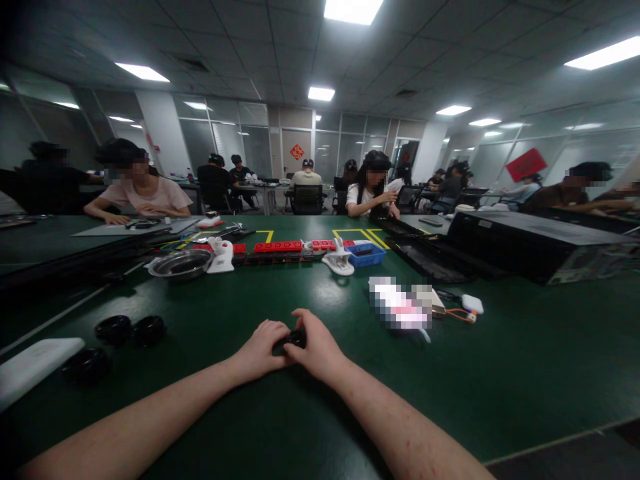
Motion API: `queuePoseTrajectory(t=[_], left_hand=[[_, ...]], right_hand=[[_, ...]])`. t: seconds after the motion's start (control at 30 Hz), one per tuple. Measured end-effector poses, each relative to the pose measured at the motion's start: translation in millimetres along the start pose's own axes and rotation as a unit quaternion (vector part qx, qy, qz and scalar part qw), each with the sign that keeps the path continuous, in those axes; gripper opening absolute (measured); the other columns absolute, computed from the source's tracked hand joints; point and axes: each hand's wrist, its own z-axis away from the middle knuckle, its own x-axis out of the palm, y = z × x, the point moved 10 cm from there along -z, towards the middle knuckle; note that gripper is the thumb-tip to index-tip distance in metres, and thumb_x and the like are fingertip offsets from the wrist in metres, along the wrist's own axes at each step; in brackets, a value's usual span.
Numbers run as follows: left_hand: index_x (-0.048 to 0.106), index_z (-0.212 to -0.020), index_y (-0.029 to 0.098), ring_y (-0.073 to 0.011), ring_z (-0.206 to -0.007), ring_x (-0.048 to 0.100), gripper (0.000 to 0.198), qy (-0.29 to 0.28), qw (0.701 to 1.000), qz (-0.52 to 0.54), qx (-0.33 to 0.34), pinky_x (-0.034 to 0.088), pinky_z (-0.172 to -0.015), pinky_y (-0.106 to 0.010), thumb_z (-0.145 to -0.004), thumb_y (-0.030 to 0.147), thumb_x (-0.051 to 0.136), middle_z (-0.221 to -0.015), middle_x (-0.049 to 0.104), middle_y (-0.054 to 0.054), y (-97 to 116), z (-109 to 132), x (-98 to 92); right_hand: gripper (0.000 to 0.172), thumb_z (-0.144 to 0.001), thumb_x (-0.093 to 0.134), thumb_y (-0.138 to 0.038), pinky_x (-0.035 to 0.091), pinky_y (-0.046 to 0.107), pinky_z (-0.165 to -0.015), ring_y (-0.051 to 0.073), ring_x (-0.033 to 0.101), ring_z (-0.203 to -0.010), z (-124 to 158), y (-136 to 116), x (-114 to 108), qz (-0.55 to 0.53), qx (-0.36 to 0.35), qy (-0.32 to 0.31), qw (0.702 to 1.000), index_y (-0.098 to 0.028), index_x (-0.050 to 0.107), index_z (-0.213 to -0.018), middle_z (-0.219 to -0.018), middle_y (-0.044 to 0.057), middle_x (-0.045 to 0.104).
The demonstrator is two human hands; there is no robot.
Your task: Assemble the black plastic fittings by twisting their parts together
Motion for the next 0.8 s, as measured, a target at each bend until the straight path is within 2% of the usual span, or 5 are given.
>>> queuePoseTrajectory(t=[0.1,0.2,0.43,0.63,0.8], left_hand=[[0.054,-0.087,0.019,-0.0233,-0.091,0.049,0.034,0.005,1.0,0.0,-0.005,0.032,-0.086,-0.039,-0.066,0.046,0.06,-0.092,0.056,-0.003,-2.9,-0.1,0.1],[0.055,-0.085,0.019,-0.0236,-0.091,0.049,0.035,0.0,1.0,-0.002,0.0,0.033,-0.085,-0.039,-0.065,0.048,0.06,-0.091,0.056,-0.004,-2.0,-0.1,0.6],[0.055,-0.078,0.019,-0.0223,-0.088,0.049,0.027,-0.005,1.0,0.001,-0.002,0.033,-0.083,-0.037,-0.068,0.043,0.059,-0.087,0.056,-0.003,2.8,0.4,-2.1],[0.054,-0.093,0.018,-0.0232,-0.092,0.049,0.039,0.005,1.0,0.005,-0.001,0.032,-0.086,-0.038,-0.065,0.044,0.062,-0.093,0.056,-0.004,-4.8,-0.8,2.6],[0.055,-0.081,0.019,-0.0222,-0.089,0.049,0.027,0.002,1.0,-0.012,0.005,0.033,-0.085,-0.037,-0.065,0.04,0.062,-0.089,0.056,-0.002,-4.9,-1.0,4.8]], right_hand=[[0.06,-0.06,0.051,-0.002,0.035,0.035,-0.091,0.019,0.047,-0.103,4.0,-15.9,3.5,-0.041,-0.057,-0.039,0.997,-0.02,0.036,-0.115,-0.109,0.006,0.051],[0.063,-0.06,0.054,-0.006,0.031,0.039,-0.095,0.022,0.041,-0.111,5.1,-16.5,-2.3,-0.021,-0.053,-0.013,0.998,-0.018,0.036,-0.118,-0.119,0.01,0.045],[0.052,-0.061,0.066,-0.022,0.042,0.035,-0.077,0.019,0.053,-0.083,-1.1,4.2,-3.3,0.018,0.037,0.02,0.999,-0.016,0.044,-0.107,-0.088,0.004,0.053],[0.06,-0.06,0.05,-0.001,0.035,0.035,-0.091,0.018,0.048,-0.102,4.7,-15.8,8.4,-0.054,-0.052,-0.05,0.996,-0.019,0.036,-0.115,-0.109,0.006,0.052],[0.057,-0.061,0.063,-0.018,0.037,0.039,-0.088,0.022,0.048,-0.098,1.5,-1.0,2.2,0.015,-0.002,0.007,1.0,-0.017,0.041,-0.114,-0.104,0.008,0.051]])
